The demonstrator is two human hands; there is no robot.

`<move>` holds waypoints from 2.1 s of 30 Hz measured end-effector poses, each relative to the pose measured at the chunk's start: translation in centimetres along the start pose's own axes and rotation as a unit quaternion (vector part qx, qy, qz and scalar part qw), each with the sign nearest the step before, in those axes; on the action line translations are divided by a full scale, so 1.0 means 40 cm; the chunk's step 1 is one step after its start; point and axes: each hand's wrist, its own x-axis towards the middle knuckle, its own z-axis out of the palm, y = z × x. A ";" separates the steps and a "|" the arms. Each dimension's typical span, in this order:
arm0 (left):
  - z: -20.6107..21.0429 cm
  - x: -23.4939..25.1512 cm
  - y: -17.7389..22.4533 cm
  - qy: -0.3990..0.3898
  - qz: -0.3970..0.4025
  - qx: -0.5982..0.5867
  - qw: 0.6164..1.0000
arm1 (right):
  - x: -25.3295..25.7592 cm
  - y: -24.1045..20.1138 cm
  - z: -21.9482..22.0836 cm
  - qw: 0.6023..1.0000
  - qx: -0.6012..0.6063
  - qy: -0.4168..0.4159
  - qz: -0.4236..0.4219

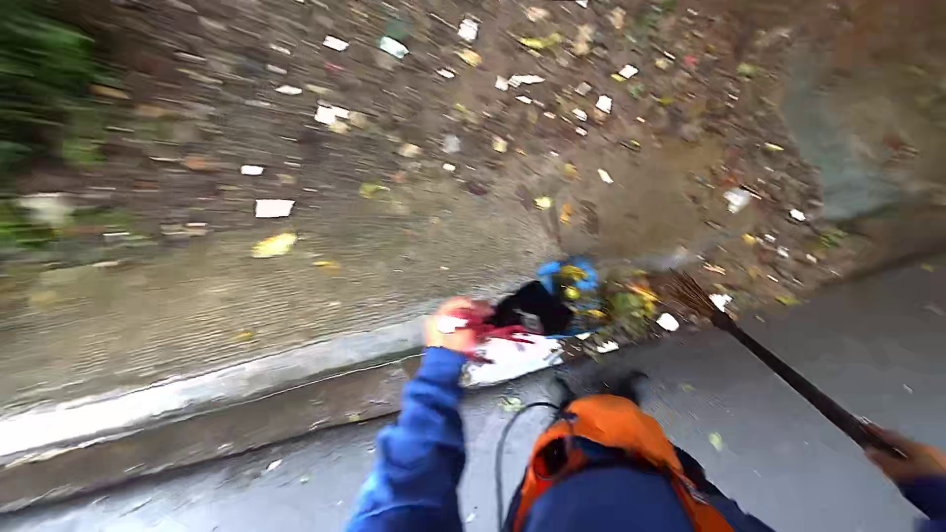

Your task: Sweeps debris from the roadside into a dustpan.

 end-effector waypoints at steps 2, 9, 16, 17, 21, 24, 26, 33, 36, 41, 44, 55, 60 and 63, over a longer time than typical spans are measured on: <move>-0.029 -0.022 0.023 0.031 -0.007 -0.047 0.998 | 0.035 -0.060 0.053 0.997 -0.005 -0.008 0.071; -0.057 -0.118 -0.046 0.050 0.003 -0.036 0.998 | 0.064 -0.209 0.226 0.991 -0.050 -0.124 0.030; -0.040 -0.154 -0.118 0.051 -0.038 -0.006 0.998 | -0.011 -0.072 0.088 0.994 -0.031 -0.025 0.100; -0.040 -0.159 -0.123 0.053 -0.041 -0.004 0.998 | -0.012 -0.116 0.107 0.991 -0.058 -0.036 0.117; -0.033 -0.173 -0.112 0.071 -0.062 0.009 0.995 | 0.019 -0.278 0.243 0.982 -0.116 -0.118 0.090; -0.037 -0.170 -0.120 0.083 -0.067 0.001 0.994 | -0.016 -0.268 0.231 0.985 -0.085 -0.146 0.018; -0.041 -0.167 -0.131 0.083 -0.066 0.005 0.994 | -0.047 -0.198 0.163 0.992 0.022 -0.127 0.008; -0.074 -0.162 -0.162 0.076 -0.079 0.026 0.994 | -0.003 -0.279 0.114 0.997 -0.061 -0.029 0.047; -0.078 -0.174 -0.180 0.072 -0.087 0.036 0.993 | 0.048 -0.439 0.232 0.987 -0.146 -0.042 0.051; -0.084 -0.188 -0.180 0.062 -0.085 0.047 0.993 | -0.014 -0.384 0.191 0.977 -0.148 -0.145 -0.053; -0.086 -0.203 -0.173 0.052 -0.097 0.062 0.992 | -0.091 -0.251 0.127 0.990 -0.067 -0.117 -0.036; -0.090 -0.226 -0.205 0.047 -0.055 0.034 0.997 | -0.054 -0.414 0.329 0.970 -0.187 -0.148 0.039; -0.097 -0.220 -0.187 0.036 -0.067 0.034 0.997 | -0.103 -0.255 0.172 0.994 -0.024 -0.097 0.035; -0.094 -0.224 -0.211 0.048 -0.056 0.024 0.997 | -0.112 -0.190 0.114 0.995 -0.021 -0.041 0.091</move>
